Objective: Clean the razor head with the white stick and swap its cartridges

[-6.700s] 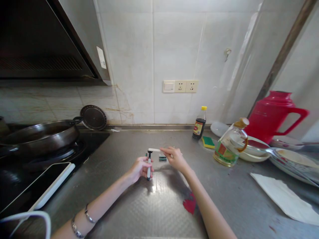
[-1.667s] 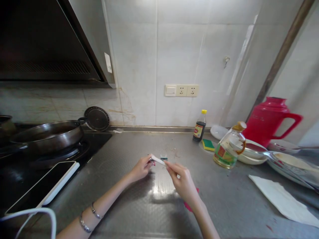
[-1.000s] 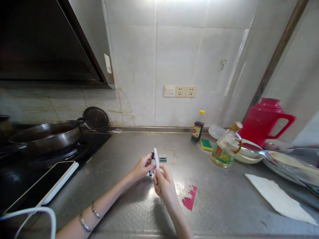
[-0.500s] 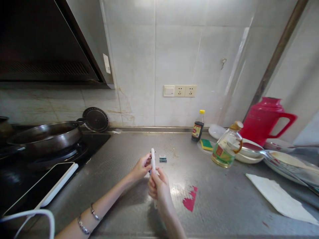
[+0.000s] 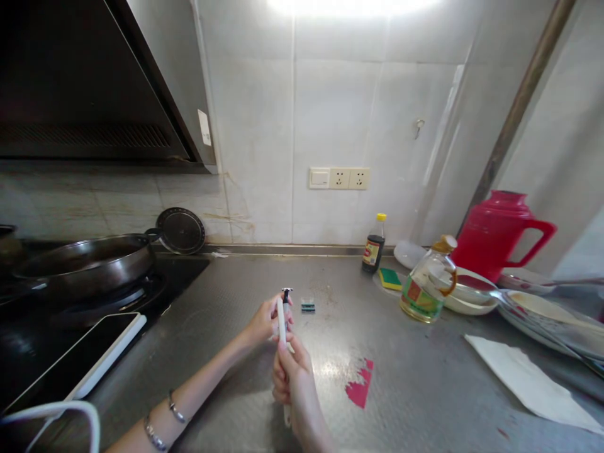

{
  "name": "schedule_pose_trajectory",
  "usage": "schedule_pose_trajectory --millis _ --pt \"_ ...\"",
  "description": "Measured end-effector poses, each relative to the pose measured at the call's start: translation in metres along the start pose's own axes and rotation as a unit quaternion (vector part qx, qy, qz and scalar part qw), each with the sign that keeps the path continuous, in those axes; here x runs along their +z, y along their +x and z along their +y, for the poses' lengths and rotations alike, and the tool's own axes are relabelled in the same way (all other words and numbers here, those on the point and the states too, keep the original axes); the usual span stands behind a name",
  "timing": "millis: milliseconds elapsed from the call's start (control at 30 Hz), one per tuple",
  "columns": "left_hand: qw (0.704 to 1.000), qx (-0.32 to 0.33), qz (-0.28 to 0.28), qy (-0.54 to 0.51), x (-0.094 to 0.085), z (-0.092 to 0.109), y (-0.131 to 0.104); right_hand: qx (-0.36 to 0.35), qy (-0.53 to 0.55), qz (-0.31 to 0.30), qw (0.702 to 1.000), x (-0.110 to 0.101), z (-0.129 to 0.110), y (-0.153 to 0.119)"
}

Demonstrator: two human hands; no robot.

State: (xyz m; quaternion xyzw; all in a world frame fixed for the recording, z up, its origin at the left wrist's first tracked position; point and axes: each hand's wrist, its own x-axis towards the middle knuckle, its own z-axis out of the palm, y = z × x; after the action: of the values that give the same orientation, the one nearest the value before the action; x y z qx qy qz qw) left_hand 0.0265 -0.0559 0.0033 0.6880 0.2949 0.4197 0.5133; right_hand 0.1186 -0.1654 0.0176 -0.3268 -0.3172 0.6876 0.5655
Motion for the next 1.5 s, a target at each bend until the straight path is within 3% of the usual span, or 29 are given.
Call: schedule_pose_trajectory --millis 167,367,533,767,967,1067,1200,1333,1500 --pt "0.999 -0.001 -0.033 -0.038 0.001 0.002 0.000 -0.044 0.024 0.007 0.999 -0.004 -0.012 0.003" --pt "1.000 -0.007 -0.014 -0.017 0.000 0.001 0.000 0.004 0.025 0.011 1.000 -0.008 -0.002 -0.003" --pt "0.999 -0.011 -0.038 -0.032 0.002 0.001 0.000 -0.041 0.038 0.000 0.998 -0.008 -0.013 0.002" --pt "1.000 -0.002 -0.018 0.007 0.001 -0.003 0.000 -0.010 0.048 0.002 0.999 -0.008 -0.002 -0.001" --pt "0.999 -0.003 -0.040 -0.036 0.003 -0.001 -0.001 -0.031 0.055 -0.003 0.998 -0.005 -0.011 0.003" --pt "0.999 -0.007 -0.031 -0.031 0.002 0.000 -0.001 -0.012 0.047 -0.006 0.999 -0.002 -0.004 0.001" --pt "1.000 0.004 -0.007 -0.014 -0.001 -0.004 0.001 0.003 -0.004 0.001 1.000 -0.005 0.007 -0.005" --pt "0.998 0.050 0.008 0.049 -0.005 -0.004 0.002 -0.095 -0.103 0.026 0.990 -0.019 -0.003 -0.006" --pt "0.970 0.132 0.023 0.202 -0.014 0.006 0.001 -0.192 -0.308 0.085 0.928 -0.036 -0.019 -0.010"
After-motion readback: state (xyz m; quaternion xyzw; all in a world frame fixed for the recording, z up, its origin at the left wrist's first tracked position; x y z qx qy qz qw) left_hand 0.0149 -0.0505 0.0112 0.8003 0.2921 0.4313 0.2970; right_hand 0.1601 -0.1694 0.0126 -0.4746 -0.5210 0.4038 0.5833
